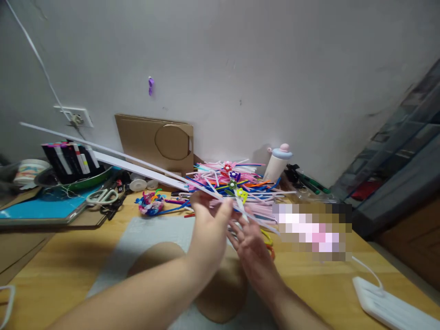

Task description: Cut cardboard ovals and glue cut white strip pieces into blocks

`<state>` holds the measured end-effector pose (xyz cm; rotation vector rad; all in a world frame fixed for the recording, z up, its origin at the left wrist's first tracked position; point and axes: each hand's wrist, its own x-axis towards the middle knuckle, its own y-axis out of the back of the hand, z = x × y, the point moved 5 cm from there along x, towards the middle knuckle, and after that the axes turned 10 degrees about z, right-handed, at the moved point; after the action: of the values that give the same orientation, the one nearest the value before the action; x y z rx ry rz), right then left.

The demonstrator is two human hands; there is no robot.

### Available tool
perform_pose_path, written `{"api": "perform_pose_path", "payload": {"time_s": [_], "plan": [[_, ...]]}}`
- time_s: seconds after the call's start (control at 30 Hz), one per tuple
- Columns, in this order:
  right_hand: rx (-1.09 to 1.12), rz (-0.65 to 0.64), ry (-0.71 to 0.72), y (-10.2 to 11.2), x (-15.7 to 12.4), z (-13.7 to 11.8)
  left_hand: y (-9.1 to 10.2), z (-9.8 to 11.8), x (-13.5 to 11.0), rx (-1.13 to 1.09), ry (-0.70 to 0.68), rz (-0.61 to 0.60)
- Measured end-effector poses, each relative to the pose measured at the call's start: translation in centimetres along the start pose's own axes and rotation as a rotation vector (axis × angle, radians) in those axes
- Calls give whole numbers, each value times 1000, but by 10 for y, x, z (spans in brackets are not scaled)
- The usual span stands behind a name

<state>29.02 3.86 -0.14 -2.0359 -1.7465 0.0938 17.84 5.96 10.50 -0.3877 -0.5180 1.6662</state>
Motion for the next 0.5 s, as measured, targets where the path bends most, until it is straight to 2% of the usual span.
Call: {"api": "perform_pose_path", "payload": {"time_s": [0.07, 0.13, 0.2, 0.27, 0.33, 0.4, 0.43, 0.47, 0.5], "plan": [[93, 19, -18, 1, 0, -14, -4, -14, -27, -1, 42, -13], [106, 4, -26, 4, -3, -26, -6, -27, -43, 57, 84, 0], [75, -8, -30, 8, -4, -33, -6, -37, -49, 95, 84, 12], [61, 43, -60, 16, -1, -37, -7, -42, -49, 114, 80, -75], [104, 164, -107, 28, 6, -41, -7, -41, -51, 204, 89, -316], [192, 313, -102, 42, 16, -48, 0, -35, -58, 416, 53, -661], [243, 371, -62, 49, 21, -54, 7, -30, -66, 533, -11, -860], [286, 412, -48, 56, 26, -59, 18, -24, -73, 646, -79, -1009], [320, 454, -48, 63, 30, -62, 32, -17, -78, 740, -148, -1075]]}}
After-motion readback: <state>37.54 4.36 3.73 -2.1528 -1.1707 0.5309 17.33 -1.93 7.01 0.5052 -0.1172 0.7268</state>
